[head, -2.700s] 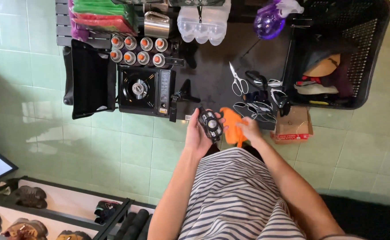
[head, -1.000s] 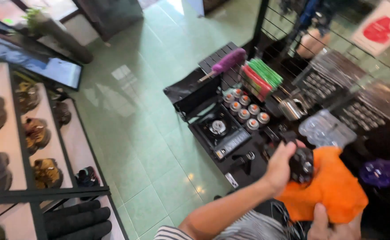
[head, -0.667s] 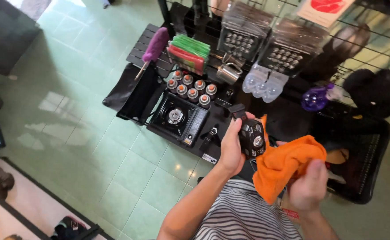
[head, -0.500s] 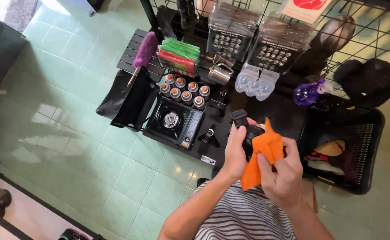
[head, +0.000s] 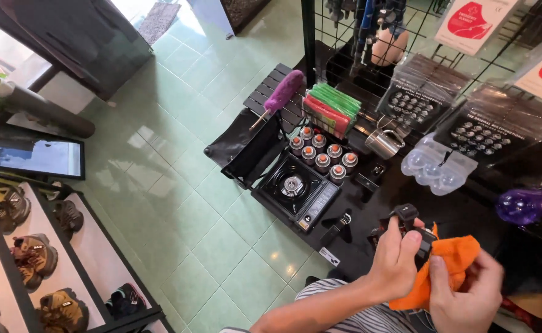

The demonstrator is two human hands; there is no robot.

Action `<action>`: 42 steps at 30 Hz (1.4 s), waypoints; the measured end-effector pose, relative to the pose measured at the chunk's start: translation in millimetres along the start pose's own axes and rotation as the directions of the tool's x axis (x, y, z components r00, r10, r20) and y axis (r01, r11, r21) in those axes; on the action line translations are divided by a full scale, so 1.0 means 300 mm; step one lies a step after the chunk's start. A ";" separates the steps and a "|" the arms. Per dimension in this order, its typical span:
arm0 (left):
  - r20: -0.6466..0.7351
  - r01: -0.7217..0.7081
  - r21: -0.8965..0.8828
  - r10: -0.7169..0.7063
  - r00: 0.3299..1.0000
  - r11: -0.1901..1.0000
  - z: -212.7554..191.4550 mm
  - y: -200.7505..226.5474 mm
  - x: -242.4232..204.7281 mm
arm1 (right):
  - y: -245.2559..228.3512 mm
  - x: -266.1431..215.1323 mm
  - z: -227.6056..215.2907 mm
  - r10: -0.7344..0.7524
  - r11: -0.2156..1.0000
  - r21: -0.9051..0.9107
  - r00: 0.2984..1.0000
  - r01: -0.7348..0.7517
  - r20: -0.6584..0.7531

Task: Sorting various items from a laundry basket and then cleaning a small electronic device with a spray bottle and cloth.

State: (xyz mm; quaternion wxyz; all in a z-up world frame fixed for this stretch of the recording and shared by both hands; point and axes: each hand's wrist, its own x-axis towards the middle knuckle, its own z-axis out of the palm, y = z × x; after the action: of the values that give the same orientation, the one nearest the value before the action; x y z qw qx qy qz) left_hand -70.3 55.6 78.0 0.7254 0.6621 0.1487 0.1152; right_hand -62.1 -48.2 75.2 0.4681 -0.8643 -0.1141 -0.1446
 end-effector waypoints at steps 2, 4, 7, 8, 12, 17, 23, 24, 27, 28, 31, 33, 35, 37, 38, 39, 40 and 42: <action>-0.026 -0.081 0.047 0.082 0.996 0.996 -0.006 -0.013 -0.004 | -0.085 0.051 -0.017 0.369 0.850 0.346 0.918 -0.396 0.143; -0.024 -0.098 0.057 0.100 0.995 0.994 -0.010 -0.002 0.001 | -0.010 0.049 -0.017 0.225 0.935 0.245 0.963 -0.257 0.150; -0.020 -0.105 0.071 0.107 0.994 0.992 -0.009 0.007 0.002 | 0.025 0.043 -0.024 0.059 0.994 0.088 0.989 -0.071 0.135; -0.016 -0.101 0.084 0.102 0.995 0.991 -0.011 0.010 0.005 | 0.022 0.042 -0.022 0.036 0.998 0.040 0.995 -0.040 0.093; -0.013 -0.080 0.089 0.081 0.997 0.993 -0.006 -0.005 0.012 | 0.037 0.044 -0.024 -0.132 0.990 0.062 0.990 0.128 0.059; -0.022 -0.141 0.090 0.143 0.989 0.986 0.006 -0.019 0.003 | -0.055 0.037 -0.046 -0.223 0.975 -0.003 0.972 0.224 0.067; 0.018 -0.130 0.213 0.129 0.991 0.968 -0.001 0.011 -0.018 | -0.047 0.026 -0.054 -0.045 0.998 -0.040 0.996 0.048 0.071; 0.019 -0.129 0.212 0.128 0.992 0.969 0.004 0.010 -0.018 | -0.031 0.020 -0.050 -0.045 0.998 -0.041 0.996 0.048 0.071; 0.048 -0.085 0.197 0.078 0.996 0.977 0.007 0.005 -0.028 | 0.021 -0.015 -0.038 -0.043 0.998 -0.054 0.999 0.043 0.009; 0.041 -0.130 0.219 0.124 0.991 0.967 0.007 -0.003 -0.028 | 0.047 -0.032 -0.032 -0.022 0.994 -0.110 1.000 0.023 0.011; 0.043 -0.142 0.243 0.135 0.990 0.960 0.005 -0.002 -0.031 | 0.099 -0.047 -0.034 -0.007 0.982 -0.186 0.999 0.015 0.042; 0.042 -0.101 0.244 0.094 0.995 0.964 0.008 -0.004 -0.044 | 0.115 -0.059 -0.031 -0.012 0.978 -0.208 0.997 0.029 0.080; 0.064 -0.210 0.274 0.200 0.978 0.939 0.015 -0.016 -0.062 | 0.121 -0.083 -0.015 -0.009 0.987 -0.160 0.998 -0.002 -0.068; 0.045 -0.193 0.270 0.188 0.981 0.943 0.006 -0.013 -0.047 | 0.110 -0.090 -0.018 0.001 0.981 -0.195 1.000 -0.005 -0.022; 0.027 -0.176 0.268 0.175 0.984 0.947 0.002 -0.013 -0.040 | 0.106 -0.093 -0.021 0.013 0.973 -0.229 1.000 -0.007 0.025; 0.033 -0.177 0.266 0.175 0.984 0.948 0.004 -0.011 -0.048 | 0.095 -0.089 -0.027 0.016 0.973 -0.231 1.000 -0.011 0.020; 0.026 -0.176 0.261 0.175 0.984 0.949 0.007 -0.008 -0.057 | 0.083 -0.085 -0.033 0.032 0.977 -0.212 0.999 -0.027 0.022; 0.026 -0.181 0.255 0.180 0.983 0.950 0.008 -0.007 -0.050 | 0.069 -0.073 -0.030 0.047 0.981 -0.191 0.999 -0.044 0.016</action>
State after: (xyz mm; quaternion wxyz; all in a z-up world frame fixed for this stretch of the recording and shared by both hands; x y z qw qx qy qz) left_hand -83.5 47.8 77.0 0.6202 0.7614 0.1004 0.1598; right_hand -77.0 -68.3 56.0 0.3853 -0.9089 -0.0846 -0.1355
